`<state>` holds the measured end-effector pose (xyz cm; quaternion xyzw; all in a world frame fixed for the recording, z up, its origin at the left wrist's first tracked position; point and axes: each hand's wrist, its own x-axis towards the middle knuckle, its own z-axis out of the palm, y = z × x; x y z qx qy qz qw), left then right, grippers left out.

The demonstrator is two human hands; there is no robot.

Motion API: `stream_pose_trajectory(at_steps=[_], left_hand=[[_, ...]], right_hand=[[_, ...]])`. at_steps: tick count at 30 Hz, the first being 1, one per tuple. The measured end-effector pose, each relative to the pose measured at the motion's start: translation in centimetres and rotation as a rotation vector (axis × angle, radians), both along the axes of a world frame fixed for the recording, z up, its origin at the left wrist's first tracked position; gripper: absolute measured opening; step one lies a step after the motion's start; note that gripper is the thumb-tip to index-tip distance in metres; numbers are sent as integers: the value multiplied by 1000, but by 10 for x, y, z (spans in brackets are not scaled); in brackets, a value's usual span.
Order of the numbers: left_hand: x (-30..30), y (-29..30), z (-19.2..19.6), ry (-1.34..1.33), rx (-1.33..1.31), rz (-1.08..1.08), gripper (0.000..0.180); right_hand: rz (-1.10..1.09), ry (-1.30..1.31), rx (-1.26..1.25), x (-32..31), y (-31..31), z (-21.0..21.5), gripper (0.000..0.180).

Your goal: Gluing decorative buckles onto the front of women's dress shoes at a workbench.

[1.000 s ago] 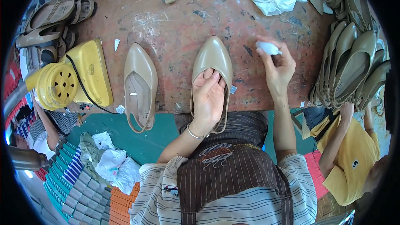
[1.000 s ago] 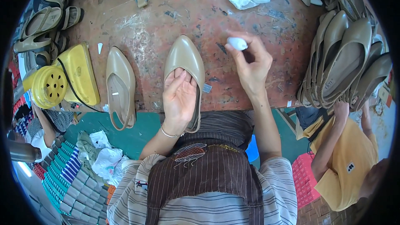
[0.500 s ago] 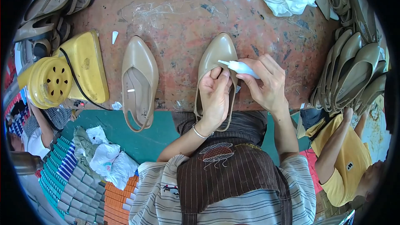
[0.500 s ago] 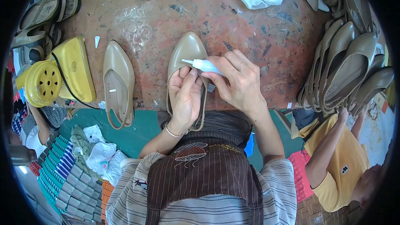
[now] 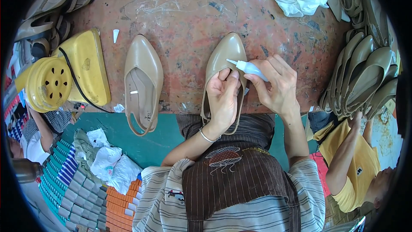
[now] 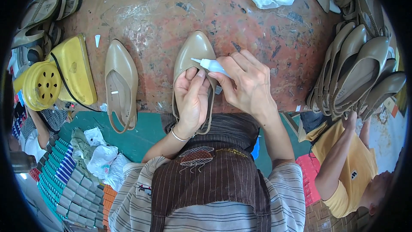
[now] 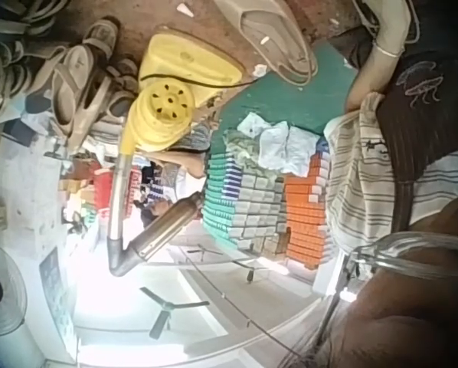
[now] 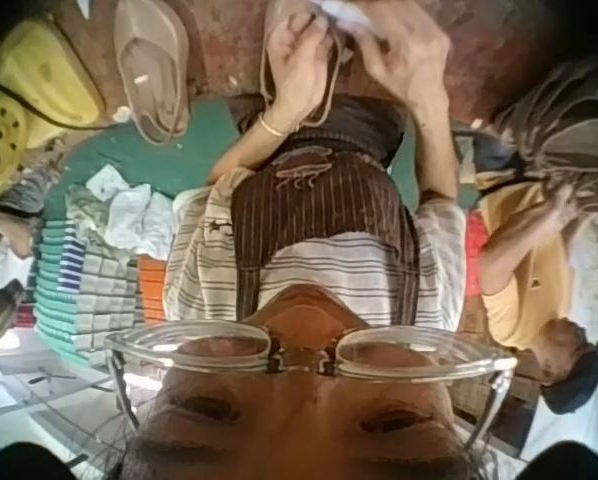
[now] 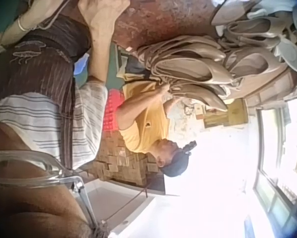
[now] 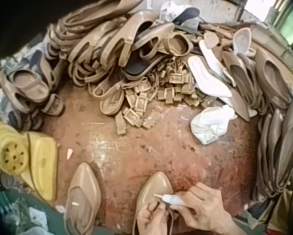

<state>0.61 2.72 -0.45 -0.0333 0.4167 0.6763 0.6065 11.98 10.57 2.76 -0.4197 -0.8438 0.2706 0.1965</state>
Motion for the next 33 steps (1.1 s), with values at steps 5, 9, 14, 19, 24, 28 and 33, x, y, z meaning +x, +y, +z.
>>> stream_pose_trajectory(at_steps=[5,9,14,19,24,28,33], left_hand=[[0,0,0,-14,-4,-1,4],[0,0,0,-5,-5,8,3],[-1,-1,-2,-39,17,-11,9],[-2,-1,-1,-32,11,-14,6],[-3,-2,1,-34,-15,-3,6],[-3,-3,-3,-51,32,5,7],[-2,0,-2,-57,82,59,5]], right_hand=[[6,0,-7,-2,1,3,16],[11,7,-14,-3,2,6,16],[10,10,-15,-4,2,5,17],[20,11,-14,-3,3,4,17],[-18,-17,-46,4,0,6,17],[-26,-3,-80,11,2,4,19],[-355,388,-221,31,3,-11,21]])
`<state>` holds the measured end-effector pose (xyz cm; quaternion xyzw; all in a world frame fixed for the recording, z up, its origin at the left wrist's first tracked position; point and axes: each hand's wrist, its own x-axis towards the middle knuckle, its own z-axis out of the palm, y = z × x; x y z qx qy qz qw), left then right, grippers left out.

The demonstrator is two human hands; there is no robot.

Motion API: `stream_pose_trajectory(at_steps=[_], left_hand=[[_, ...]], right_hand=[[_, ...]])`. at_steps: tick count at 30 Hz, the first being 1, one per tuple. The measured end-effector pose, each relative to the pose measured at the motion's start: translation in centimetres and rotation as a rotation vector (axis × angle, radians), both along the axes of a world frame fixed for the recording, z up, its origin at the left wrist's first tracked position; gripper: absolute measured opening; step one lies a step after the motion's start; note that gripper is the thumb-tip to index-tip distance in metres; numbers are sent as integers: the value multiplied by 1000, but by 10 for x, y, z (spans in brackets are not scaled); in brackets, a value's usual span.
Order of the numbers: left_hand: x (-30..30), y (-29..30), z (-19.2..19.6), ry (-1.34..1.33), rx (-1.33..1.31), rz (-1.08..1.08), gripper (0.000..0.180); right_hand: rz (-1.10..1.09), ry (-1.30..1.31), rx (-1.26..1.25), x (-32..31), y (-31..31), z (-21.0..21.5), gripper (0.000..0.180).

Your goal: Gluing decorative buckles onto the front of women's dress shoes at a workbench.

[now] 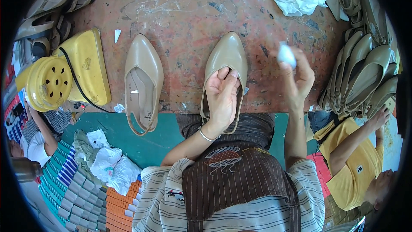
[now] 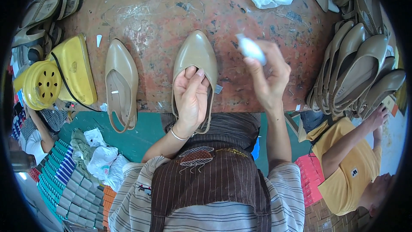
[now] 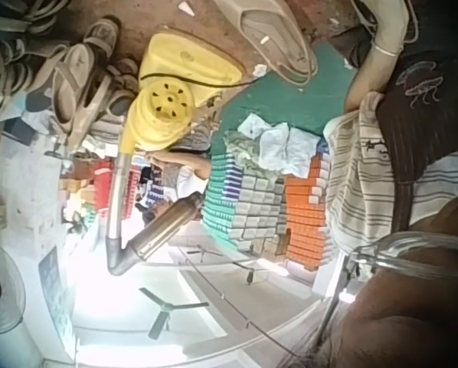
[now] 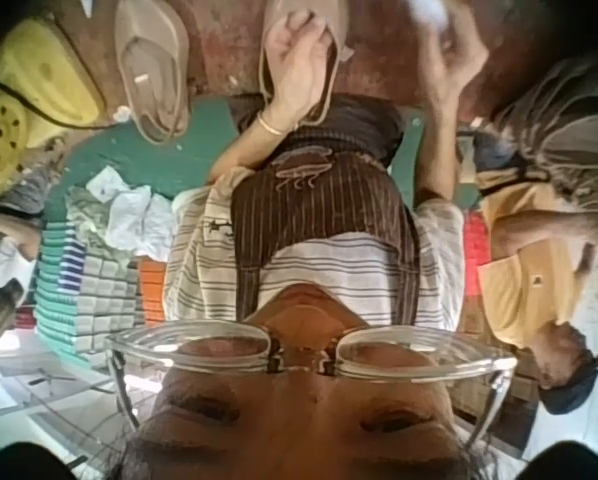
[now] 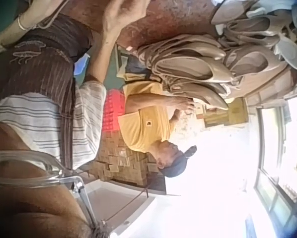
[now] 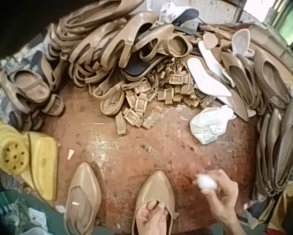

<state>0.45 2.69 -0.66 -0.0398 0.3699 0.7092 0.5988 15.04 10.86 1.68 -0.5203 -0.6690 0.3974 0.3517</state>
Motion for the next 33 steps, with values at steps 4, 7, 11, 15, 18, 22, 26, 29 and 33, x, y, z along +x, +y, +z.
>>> stream_pose_trajectory(at_steps=[4,7,11,15,18,22,26,29,33], left_hand=[[-2,-2,-4,-32,17,-24,8],[-1,-5,-9,-50,62,6,6],[-3,-4,0,-66,-22,-5,6],[-3,-11,-5,-55,-66,-11,7],[-5,-11,-10,-86,-6,13,7],[1,-7,-11,-114,78,12,6],[2,-7,-14,-141,77,29,8],[-2,-11,-18,-172,100,52,9],[-3,-12,-24,-244,227,85,10]], right_hand=[[-110,-67,192,13,13,-30,21],[-47,-303,271,19,11,-38,35],[-330,-196,288,6,-22,-22,53],[19,-184,540,-25,-26,32,38],[77,-312,530,-84,37,15,43],[96,-487,617,-115,122,-40,38],[52,-607,595,-105,124,-37,28],[-73,-162,160,-94,81,-15,16],[-82,291,-374,-63,23,20,11]])
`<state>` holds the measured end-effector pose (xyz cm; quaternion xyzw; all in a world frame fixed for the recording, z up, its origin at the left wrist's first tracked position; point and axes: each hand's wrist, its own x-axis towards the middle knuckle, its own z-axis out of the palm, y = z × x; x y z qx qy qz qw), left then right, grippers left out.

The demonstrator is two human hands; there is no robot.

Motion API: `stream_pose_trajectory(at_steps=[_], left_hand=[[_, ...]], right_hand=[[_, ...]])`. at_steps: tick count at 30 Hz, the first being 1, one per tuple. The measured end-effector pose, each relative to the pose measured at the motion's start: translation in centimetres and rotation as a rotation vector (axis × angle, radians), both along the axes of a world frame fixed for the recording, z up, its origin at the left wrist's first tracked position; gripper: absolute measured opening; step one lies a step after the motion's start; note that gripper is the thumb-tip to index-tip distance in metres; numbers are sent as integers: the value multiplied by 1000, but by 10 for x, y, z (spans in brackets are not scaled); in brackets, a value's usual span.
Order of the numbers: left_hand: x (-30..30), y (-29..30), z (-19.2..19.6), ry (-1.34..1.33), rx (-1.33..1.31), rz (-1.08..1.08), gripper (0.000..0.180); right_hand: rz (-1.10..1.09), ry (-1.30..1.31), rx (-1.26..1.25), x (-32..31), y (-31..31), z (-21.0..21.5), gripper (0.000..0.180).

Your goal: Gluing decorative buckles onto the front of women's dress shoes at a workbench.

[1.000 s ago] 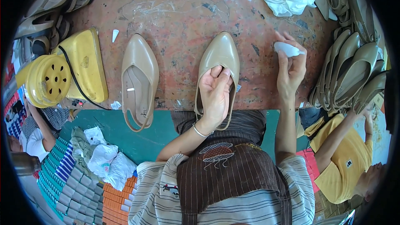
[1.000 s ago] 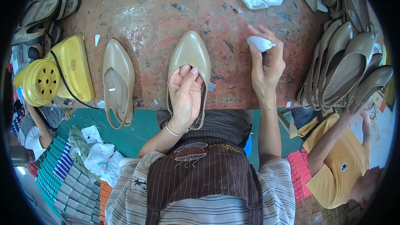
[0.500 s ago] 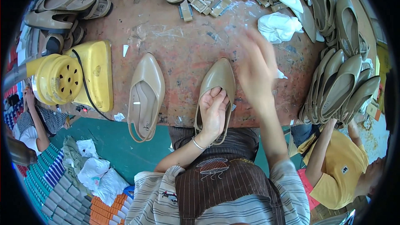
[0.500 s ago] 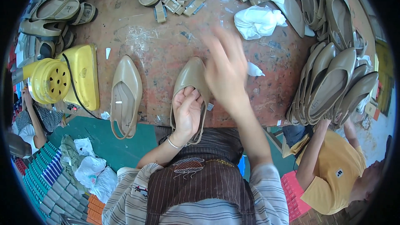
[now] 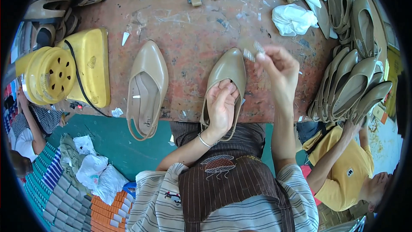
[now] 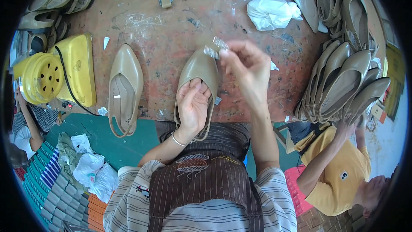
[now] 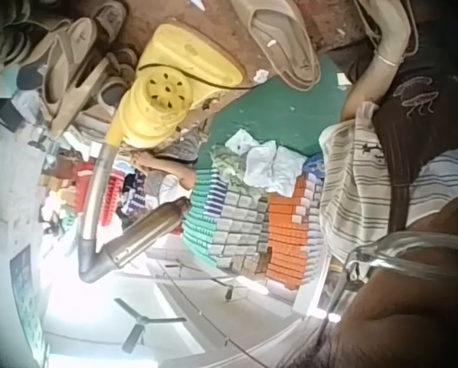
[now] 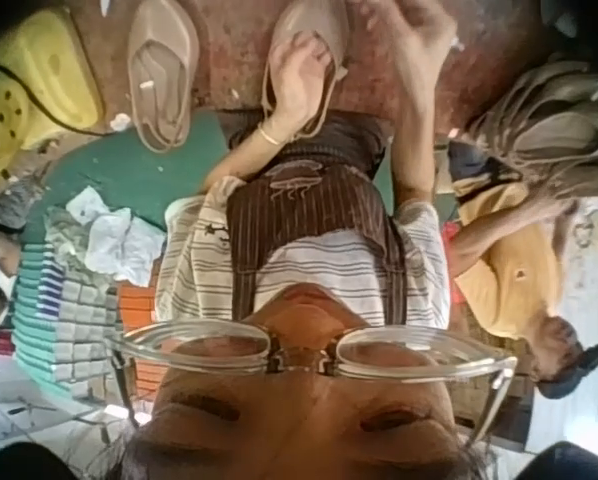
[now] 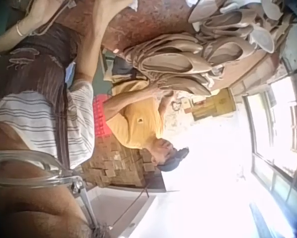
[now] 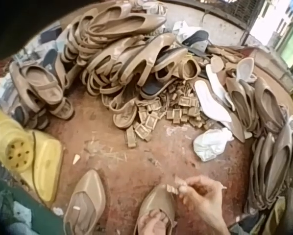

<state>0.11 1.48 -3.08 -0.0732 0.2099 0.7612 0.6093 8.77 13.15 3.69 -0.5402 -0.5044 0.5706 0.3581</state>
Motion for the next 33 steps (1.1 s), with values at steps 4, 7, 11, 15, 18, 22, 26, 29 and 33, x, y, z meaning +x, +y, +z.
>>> stream_pose_trajectory(at_steps=[4,7,11,15,18,22,26,29,33], left_hand=[[-1,6,17,55,-205,-57,14],[-2,8,20,98,-186,-82,21],[0,8,22,126,-198,-75,27],[-1,9,21,107,-164,-62,26],[-1,10,23,110,-147,-60,24],[-1,12,24,120,-182,-57,22],[-2,14,27,104,-232,-58,19],[-3,13,25,108,-221,-55,17],[-2,10,22,106,-191,-45,17]], right_hand=[[79,189,-204,10,-17,-6,12],[126,115,-270,8,-17,-10,9],[119,72,-234,4,-20,-16,8],[125,33,-213,2,-20,-17,9],[131,-9,-234,1,-20,-15,9],[131,-50,-210,0,-20,-18,10],[121,-24,-214,-1,-19,-20,10],[120,-3,-263,-3,-17,-17,11],[105,38,-283,-1,-17,-19,10]])
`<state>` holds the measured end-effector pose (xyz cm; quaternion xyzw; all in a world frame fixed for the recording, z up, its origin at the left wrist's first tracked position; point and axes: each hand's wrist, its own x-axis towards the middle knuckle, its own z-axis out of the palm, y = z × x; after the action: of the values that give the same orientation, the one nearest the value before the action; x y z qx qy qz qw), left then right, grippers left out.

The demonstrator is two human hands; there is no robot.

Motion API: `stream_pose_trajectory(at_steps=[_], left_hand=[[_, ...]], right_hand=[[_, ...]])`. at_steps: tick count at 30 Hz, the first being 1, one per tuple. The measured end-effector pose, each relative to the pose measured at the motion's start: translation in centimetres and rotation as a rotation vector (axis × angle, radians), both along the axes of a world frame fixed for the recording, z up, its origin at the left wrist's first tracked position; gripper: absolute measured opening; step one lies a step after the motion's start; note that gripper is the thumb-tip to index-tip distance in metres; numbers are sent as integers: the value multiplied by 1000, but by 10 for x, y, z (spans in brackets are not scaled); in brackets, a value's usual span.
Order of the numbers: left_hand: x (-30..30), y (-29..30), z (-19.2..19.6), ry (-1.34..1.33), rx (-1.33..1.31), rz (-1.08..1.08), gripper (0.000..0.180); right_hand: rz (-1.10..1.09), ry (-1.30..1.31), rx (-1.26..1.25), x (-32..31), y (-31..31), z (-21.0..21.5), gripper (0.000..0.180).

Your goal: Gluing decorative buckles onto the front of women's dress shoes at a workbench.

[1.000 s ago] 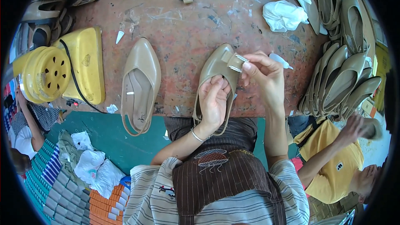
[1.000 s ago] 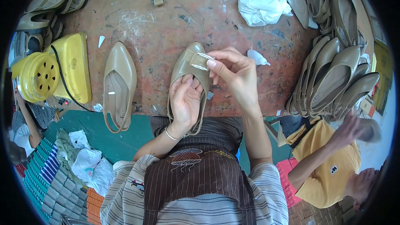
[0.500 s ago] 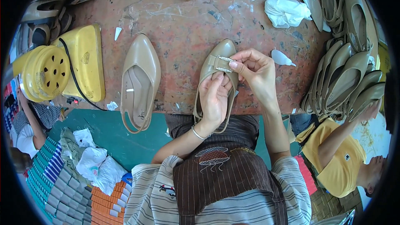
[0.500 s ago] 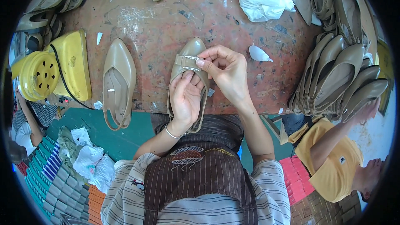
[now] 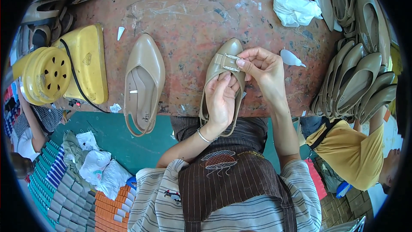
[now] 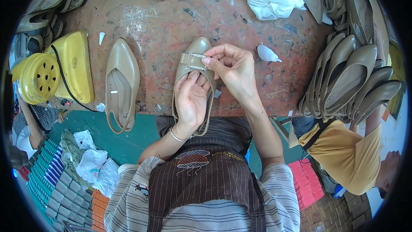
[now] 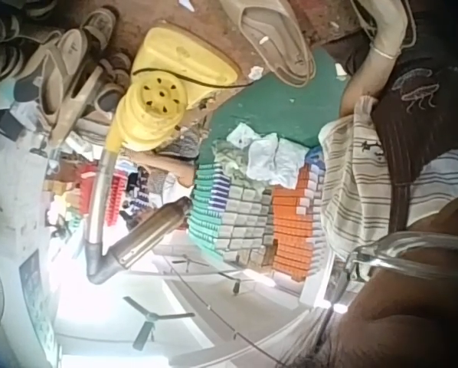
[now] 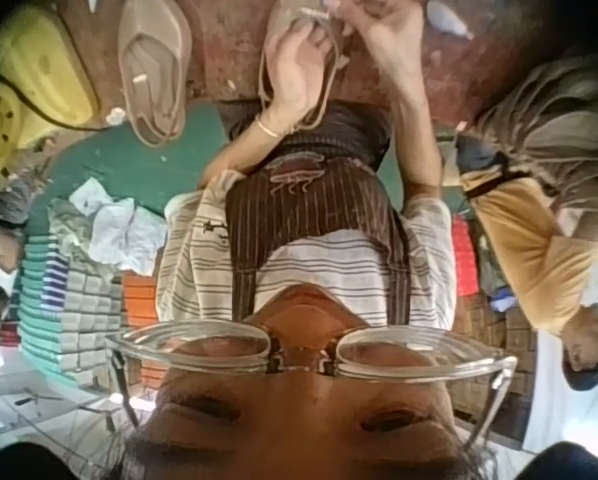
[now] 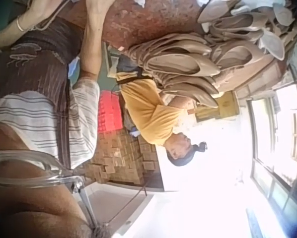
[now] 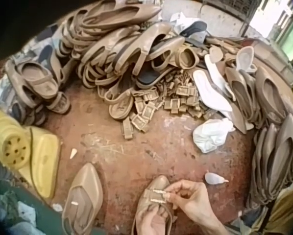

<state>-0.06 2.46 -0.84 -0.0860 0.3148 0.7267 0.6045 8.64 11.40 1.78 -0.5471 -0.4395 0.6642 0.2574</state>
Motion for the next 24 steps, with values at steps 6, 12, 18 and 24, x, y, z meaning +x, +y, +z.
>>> stream_pose_trajectory(at_steps=[6,12,18,24], left_hand=[[4,-2,-1,-13,-39,-8,17],[0,12,11,2,-137,-48,22],[-7,13,7,18,-337,-104,18],[-28,3,57,-200,-155,-215,17]], right_hand=[[4,-23,22,4,-2,-1,10],[54,-128,102,1,0,-3,13],[50,-346,417,-7,-8,-1,24],[-265,250,106,26,-28,8,12]])
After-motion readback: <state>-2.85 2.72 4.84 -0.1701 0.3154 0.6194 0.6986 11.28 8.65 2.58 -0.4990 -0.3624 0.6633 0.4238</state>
